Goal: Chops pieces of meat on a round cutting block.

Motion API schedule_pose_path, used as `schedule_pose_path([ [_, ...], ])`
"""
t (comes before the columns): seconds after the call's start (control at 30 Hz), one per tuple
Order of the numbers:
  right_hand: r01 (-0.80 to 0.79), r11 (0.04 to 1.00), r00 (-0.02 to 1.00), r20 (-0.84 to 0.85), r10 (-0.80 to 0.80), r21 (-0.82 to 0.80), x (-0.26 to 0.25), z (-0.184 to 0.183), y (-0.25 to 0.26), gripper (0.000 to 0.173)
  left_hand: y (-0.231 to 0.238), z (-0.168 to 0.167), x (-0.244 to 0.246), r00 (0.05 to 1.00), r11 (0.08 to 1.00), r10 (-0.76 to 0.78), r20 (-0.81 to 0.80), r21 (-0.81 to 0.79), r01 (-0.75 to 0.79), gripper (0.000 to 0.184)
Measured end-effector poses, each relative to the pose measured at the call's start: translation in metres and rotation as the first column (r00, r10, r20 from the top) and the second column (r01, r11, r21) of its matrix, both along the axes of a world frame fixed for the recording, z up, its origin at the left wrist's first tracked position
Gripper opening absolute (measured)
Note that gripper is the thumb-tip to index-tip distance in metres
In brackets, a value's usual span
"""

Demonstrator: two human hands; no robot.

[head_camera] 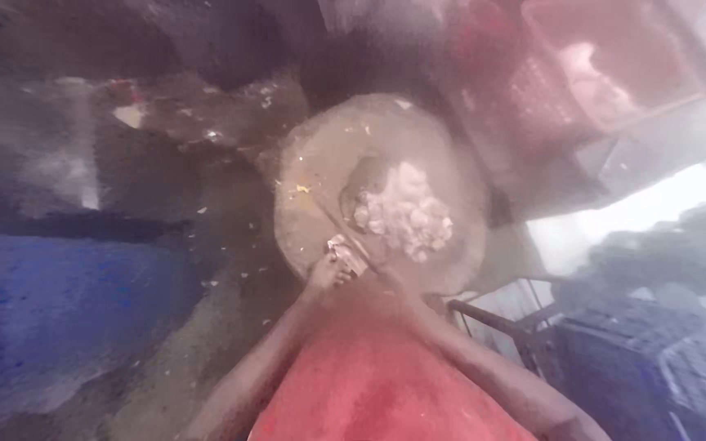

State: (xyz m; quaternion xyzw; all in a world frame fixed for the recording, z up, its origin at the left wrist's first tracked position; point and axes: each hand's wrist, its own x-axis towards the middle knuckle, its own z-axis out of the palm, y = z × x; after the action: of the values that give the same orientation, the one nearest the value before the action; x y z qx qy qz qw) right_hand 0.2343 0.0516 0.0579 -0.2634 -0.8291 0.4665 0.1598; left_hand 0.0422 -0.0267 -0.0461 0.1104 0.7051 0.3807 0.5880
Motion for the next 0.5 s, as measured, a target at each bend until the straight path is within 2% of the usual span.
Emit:
schedule_pose_path([
  [0.03, -0.005, 0.997, 0.973, 0.228, 0.022, -0.077, 0.006, -0.018, 0.001, 0.061, 0.001, -0.003, -0.001, 1.0, 1.0, 0.018, -0.015, 0.017, -0.018, 0.028],
  [0.07, 0.027, 0.981, 0.884, 0.463, 0.066, -0.192, 0.009, -0.037, 0.002, 0.058, 0.0, -0.009, -0.002, 0.999, 0.998, 0.044, -0.025, 0.04, -0.043, 0.03],
  [0.1, 0.079, 0.957, 0.786, 0.607, 0.112, -0.28, 0.012, -0.056, 0.004, 0.06, 0.001, -0.011, -0.003, 0.997, 0.999, 0.045, -0.059, 0.031, -0.043, 0.035],
  [0.13, 0.117, 0.944, 0.723, 0.678, 0.133, -0.31, 0.014, -0.068, 0.003, 0.064, 0.002, -0.012, -0.006, 0.994, 0.999, 0.04, -0.102, 0.021, -0.038, 0.04],
  [0.2, 0.129, 0.934, 0.689, 0.707, 0.158, -0.334, 0.014, -0.073, 0.0, 0.067, 0.004, -0.013, -0.007, 0.982, 1.0, 0.003, -0.186, 0.013, -0.001, 0.052],
  [0.27, 0.132, 0.914, 0.741, 0.651, 0.167, -0.384, 0.009, -0.067, 0.004, 0.063, 0.01, -0.017, -0.004, 0.973, 0.993, -0.113, -0.203, 0.001, 0.116, 0.051],
  [0.33, 0.166, 0.88, 0.795, 0.588, 0.147, -0.444, -0.005, -0.065, 0.013, 0.059, 0.012, -0.017, -0.001, 0.968, 0.987, -0.156, -0.198, 0.014, 0.162, 0.049],
  [0.4, 0.203, 0.885, 0.818, 0.569, 0.082, -0.419, -0.019, -0.05, 0.019, 0.056, 0.001, -0.012, -0.007, 0.981, 0.995, -0.095, -0.17, 0.026, 0.1, 0.045],
  [0.5, 0.205, 0.94, 0.817, 0.577, -0.01, -0.274, -0.015, -0.017, 0.015, 0.048, -0.037, 0.006, -0.028, 0.982, 0.993, 0.07, -0.175, 0.111, -0.051, 0.04],
])
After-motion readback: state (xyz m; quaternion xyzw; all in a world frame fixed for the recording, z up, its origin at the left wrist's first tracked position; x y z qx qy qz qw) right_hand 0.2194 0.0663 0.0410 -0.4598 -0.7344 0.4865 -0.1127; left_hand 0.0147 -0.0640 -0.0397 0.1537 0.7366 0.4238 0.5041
